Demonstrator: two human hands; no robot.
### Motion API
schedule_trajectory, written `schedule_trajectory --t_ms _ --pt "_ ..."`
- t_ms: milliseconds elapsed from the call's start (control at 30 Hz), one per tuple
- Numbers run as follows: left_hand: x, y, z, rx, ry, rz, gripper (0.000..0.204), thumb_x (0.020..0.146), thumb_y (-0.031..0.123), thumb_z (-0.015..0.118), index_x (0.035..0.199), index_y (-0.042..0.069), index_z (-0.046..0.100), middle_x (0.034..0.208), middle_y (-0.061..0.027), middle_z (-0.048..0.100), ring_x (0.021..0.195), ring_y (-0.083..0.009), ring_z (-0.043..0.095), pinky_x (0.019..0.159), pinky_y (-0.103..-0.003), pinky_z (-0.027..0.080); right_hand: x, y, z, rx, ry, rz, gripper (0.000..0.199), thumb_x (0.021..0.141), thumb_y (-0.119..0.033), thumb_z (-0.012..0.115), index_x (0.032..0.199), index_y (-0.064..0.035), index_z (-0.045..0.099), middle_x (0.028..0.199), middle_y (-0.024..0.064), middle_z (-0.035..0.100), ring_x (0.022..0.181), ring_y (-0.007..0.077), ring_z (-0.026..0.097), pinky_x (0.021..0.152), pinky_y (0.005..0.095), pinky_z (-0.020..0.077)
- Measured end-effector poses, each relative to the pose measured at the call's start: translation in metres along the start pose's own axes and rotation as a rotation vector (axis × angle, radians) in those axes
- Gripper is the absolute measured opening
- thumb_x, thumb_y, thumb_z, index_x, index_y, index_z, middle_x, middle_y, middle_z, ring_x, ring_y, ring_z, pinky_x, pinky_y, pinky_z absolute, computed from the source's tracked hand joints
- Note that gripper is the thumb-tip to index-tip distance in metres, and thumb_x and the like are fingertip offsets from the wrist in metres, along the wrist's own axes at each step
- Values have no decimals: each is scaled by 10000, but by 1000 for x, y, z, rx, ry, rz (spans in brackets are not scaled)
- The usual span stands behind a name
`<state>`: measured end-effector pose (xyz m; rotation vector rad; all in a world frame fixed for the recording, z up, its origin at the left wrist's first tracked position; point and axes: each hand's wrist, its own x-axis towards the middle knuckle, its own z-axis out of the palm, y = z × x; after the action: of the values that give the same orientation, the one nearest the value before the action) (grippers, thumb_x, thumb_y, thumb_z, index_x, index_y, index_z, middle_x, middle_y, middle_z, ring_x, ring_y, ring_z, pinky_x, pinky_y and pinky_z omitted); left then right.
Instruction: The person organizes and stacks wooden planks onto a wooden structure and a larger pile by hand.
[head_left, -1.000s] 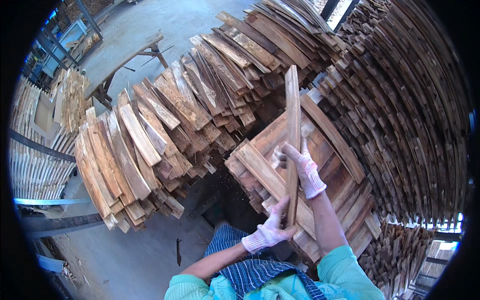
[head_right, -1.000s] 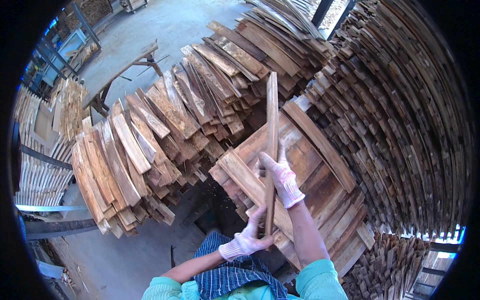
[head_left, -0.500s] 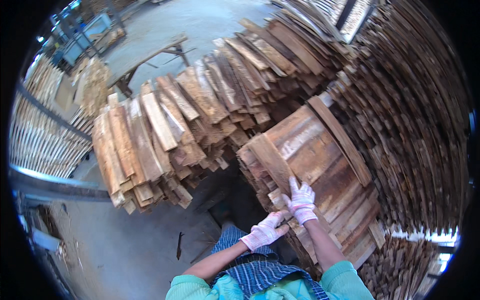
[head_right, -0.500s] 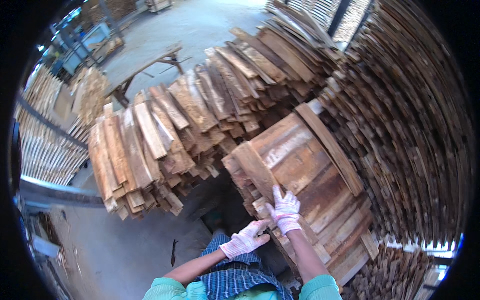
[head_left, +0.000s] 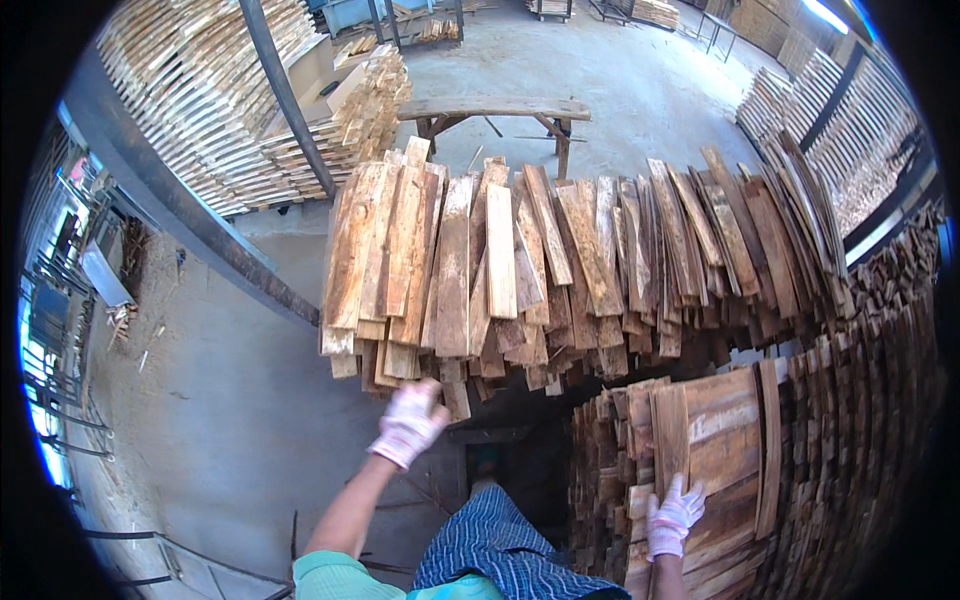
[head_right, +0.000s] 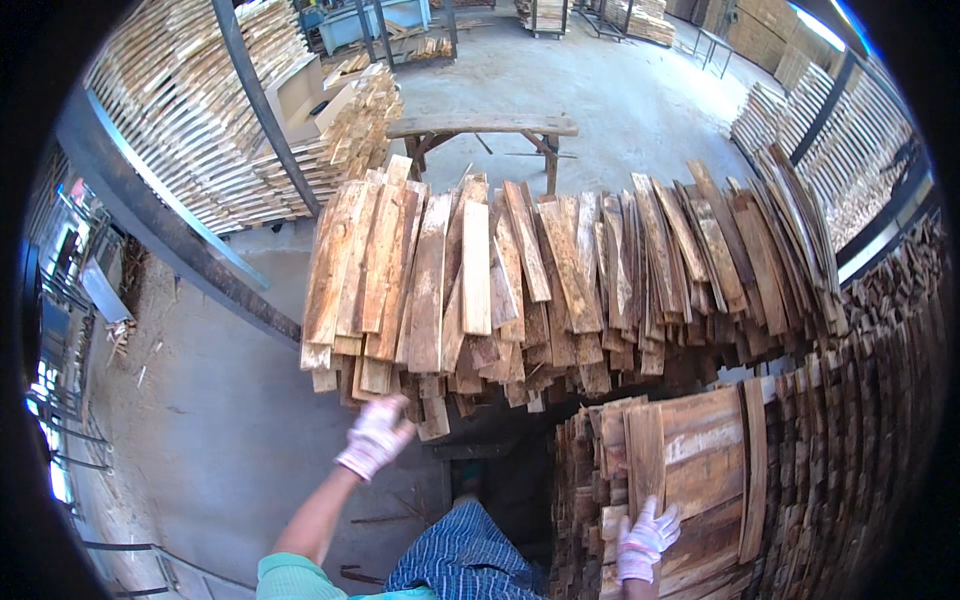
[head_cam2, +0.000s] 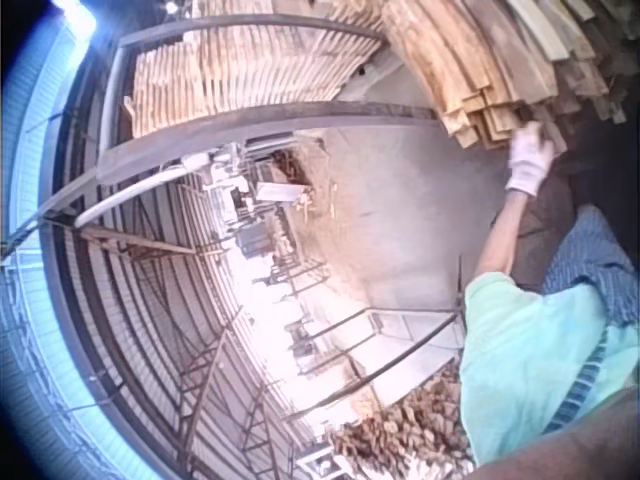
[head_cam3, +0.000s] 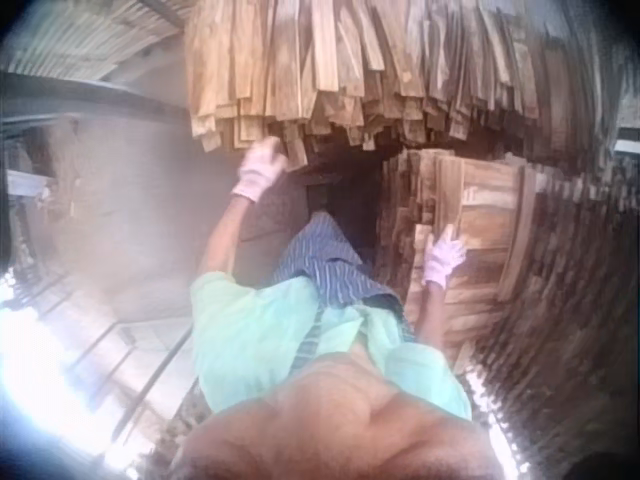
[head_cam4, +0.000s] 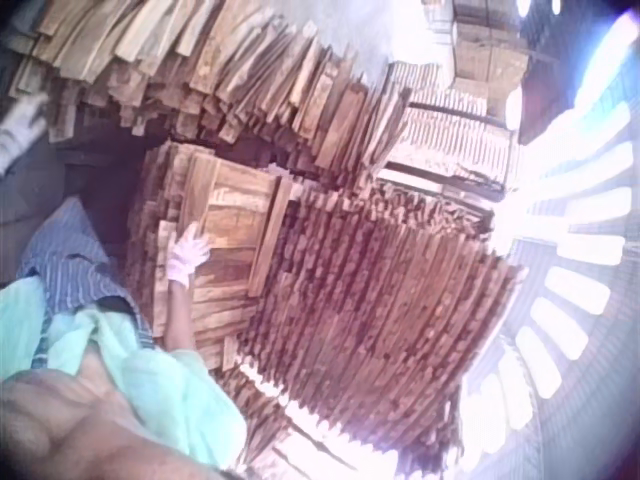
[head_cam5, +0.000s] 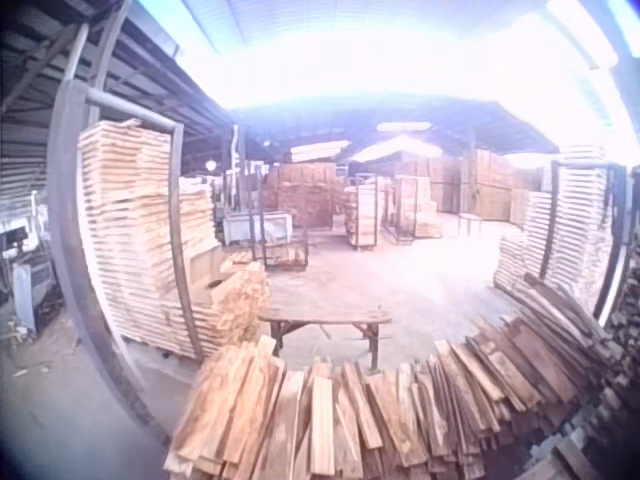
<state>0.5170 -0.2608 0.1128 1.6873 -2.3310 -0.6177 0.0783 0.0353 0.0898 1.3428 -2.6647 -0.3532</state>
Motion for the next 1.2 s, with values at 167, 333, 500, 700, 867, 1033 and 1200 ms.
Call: schedule_trajectory --t_ms 167,333,500,700,867,1033,1200 --pt "122 -120 -61 403 122 -521 811 914 563 614 1555 144 347 1567 -279 316 1457 -468 305 1177 -555 299 90 -158 -84 673 -304 -341 557 891 -356 677 1371 -96 567 1153 229 628 1071 416 628 922 489 517" --pt "186 -177 -96 59 7 -787 1149 814 612 747 1627 135 91 1547 -292 318 1405 -492 377 1117 -560 380 203 -349 -69 847 -377 -526 616 938 -405 644 1449 -108 471 1233 287 570 1106 464 603 949 503 509" --pt "203 -183 -67 254 29 -794 1279 758 601 808 1630 121 6 1479 -282 380 1307 -448 476 1066 -521 441 303 -483 -68 556 -495 -242 970 890 -610 646 1621 -151 202 1488 294 402 1371 458 433 1101 591 363" --pt "202 -184 -86 218 -85 -807 1196 827 622 713 1636 142 -25 1580 -319 259 1418 -477 370 1153 -578 330 289 -536 -60 749 -580 -3 1041 860 -487 720 1639 -198 93 1587 345 197 1322 513 489 1085 517 461" --pt "216 -115 -64 493 -60 -474 1182 838 772 582 1646 170 -34 1661 -321 38 1538 -494 87 1206 -664 116 309 -510 -30 959 -632 15 1090 808 -413 795 1637 -186 124 1593 310 186 1375 481 445 1124 460 432" --pt "243 -37 56 173 -93 -454 1035 891 717 546 1631 113 146 1602 -328 247 1473 -502 263 1183 -610 235 288 -507 -29 1044 -604 84 1118 770 -467 835 1633 -185 183 1583 376 180 1409 493 398 1152 465 391" --pt "252 -31 82 204 22 -520 1029 840 555 724 1597 108 190 1463 -271 391 1354 -461 394 1075 -539 418 306 -500 -9 1077 -657 29 1218 763 -478 803 1638 -119 36 1478 339 421 1334 465 493 1100 465 434"
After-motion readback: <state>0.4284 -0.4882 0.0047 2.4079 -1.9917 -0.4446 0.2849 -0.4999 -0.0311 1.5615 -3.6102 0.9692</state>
